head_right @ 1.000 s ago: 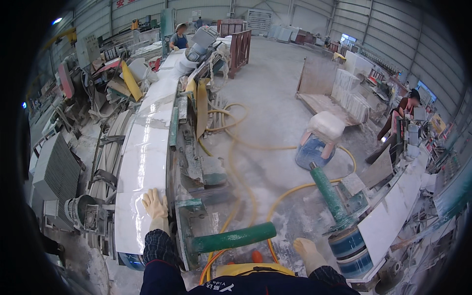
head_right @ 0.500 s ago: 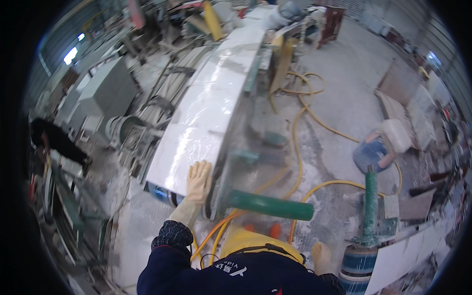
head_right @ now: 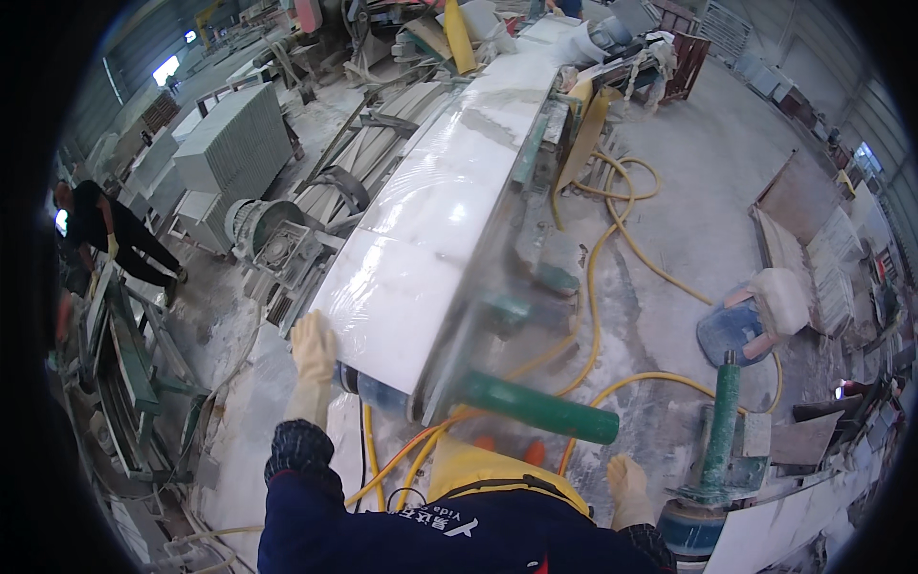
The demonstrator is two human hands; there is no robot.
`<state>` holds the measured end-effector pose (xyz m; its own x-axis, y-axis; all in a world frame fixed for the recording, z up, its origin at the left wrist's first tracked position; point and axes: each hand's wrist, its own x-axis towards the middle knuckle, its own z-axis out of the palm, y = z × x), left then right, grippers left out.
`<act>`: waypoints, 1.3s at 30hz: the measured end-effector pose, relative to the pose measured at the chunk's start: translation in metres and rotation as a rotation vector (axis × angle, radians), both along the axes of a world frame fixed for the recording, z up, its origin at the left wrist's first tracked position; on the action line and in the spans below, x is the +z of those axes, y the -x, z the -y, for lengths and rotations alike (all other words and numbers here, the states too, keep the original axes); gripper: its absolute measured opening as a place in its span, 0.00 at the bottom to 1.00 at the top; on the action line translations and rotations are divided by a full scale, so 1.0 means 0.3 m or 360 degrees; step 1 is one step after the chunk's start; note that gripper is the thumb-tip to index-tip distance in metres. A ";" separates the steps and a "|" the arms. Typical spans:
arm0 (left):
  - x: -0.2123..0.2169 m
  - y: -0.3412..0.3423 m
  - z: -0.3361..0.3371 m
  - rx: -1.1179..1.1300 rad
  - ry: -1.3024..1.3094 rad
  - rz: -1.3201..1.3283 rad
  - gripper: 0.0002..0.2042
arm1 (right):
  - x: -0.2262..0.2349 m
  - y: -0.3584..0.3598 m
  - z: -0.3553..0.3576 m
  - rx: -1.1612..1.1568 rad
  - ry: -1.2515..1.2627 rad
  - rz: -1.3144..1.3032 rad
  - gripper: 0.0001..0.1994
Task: The person repeatedly wipes and polishes the surface of large white stone slabs on a conveyor using a handheld tool. The person moves the tool back and forth across the slab surface, then lifts and repositions the slab to continue the process.
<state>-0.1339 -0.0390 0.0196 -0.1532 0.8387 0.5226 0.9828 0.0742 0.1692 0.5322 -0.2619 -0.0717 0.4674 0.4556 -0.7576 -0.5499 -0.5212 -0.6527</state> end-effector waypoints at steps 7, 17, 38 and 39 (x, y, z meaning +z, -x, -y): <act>-0.064 0.079 -0.278 0.0017 0.0313 0.0109 0.25 | 0.036 0.004 0.147 -0.0132 -0.0048 0.0017 0.21; -0.060 0.078 -0.316 -0.0001 0.0380 0.0045 0.26 | 0.019 0.000 0.256 0.0027 0.0055 0.0068 0.24; -0.094 -0.041 0.120 0.0751 -0.0133 0.1414 0.31 | -0.099 -0.026 -0.052 0.0248 -0.0095 -0.0138 0.19; -0.092 -0.091 0.096 0.0857 -0.0038 0.1684 0.33 | -0.103 -0.030 -0.041 0.0147 -0.0065 -0.0152 0.19</act>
